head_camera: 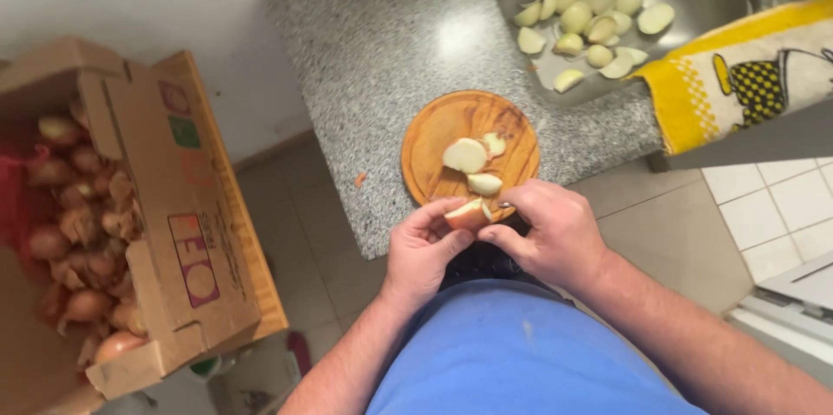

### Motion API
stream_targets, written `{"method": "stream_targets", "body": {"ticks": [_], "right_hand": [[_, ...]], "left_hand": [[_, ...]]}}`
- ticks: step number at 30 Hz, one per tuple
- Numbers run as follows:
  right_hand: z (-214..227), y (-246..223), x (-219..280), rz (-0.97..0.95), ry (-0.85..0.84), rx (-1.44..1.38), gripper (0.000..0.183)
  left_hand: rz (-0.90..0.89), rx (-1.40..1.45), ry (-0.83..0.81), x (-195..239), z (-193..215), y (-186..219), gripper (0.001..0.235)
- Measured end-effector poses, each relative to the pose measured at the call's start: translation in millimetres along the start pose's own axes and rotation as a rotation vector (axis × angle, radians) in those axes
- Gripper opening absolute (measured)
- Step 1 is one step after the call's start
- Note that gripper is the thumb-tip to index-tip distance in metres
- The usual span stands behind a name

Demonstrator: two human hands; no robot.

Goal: The person peels and cuts onions on a wooden cutting board using a knife. They repeatedly take onions from a cardboard box, peel the outer layers, and place the peeled pieces into a sink.

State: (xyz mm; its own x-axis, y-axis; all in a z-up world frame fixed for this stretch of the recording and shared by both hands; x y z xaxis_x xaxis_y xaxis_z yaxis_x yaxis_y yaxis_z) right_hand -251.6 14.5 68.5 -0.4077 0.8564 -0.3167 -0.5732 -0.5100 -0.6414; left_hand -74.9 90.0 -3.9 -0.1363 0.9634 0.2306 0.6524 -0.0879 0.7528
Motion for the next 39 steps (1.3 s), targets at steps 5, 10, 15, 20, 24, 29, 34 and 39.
{"method": "stream_targets", "body": {"ticks": [5,10,15,20,24,29,34,39], "right_hand": [[8,2,2,0.228,0.136,0.088,0.032],[-1,15,18,0.202,0.131,0.033,0.038],[3,15,23,0.167,0.083,-0.020,0.039],[7,28,27,0.130,0.055,-0.023,0.042],[2,34,32,0.176,0.063,0.005,0.040],[-3,33,34,0.224,0.149,-0.072,0.034],[-7,32,36,0.278,0.179,0.005,0.032],[0,28,37,0.331,0.165,0.051,0.035]], "left_hand": [[-0.063,0.039,-0.003,3,-15,-15,0.050],[-0.060,-0.037,-0.019,5,-9,-24,0.048],[-0.066,-0.096,-0.002,11,-17,-17,0.045],[-0.093,-0.084,-0.016,15,-27,-17,0.046],[-0.093,-0.059,-0.020,17,-27,-24,0.044],[-0.038,0.008,0.019,14,-19,-36,0.048],[-0.012,0.013,0.097,14,-15,-44,0.047],[0.049,0.058,0.161,17,-13,-48,0.049]]}}
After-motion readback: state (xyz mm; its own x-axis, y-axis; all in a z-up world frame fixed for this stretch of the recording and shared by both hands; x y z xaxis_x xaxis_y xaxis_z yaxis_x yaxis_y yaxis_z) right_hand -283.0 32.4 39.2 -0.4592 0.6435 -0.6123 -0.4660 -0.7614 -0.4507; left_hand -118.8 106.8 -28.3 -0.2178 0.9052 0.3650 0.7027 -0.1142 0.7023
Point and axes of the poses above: each hand's wrist, its own x-axis away from the middle knuckle, its own z-axis out of the back of the hand, y = z × x, the point moved 2 cm from there along -x, towards the middle knuckle, and after that the axes turned 10 degrees about x, right-handed, at the moved point
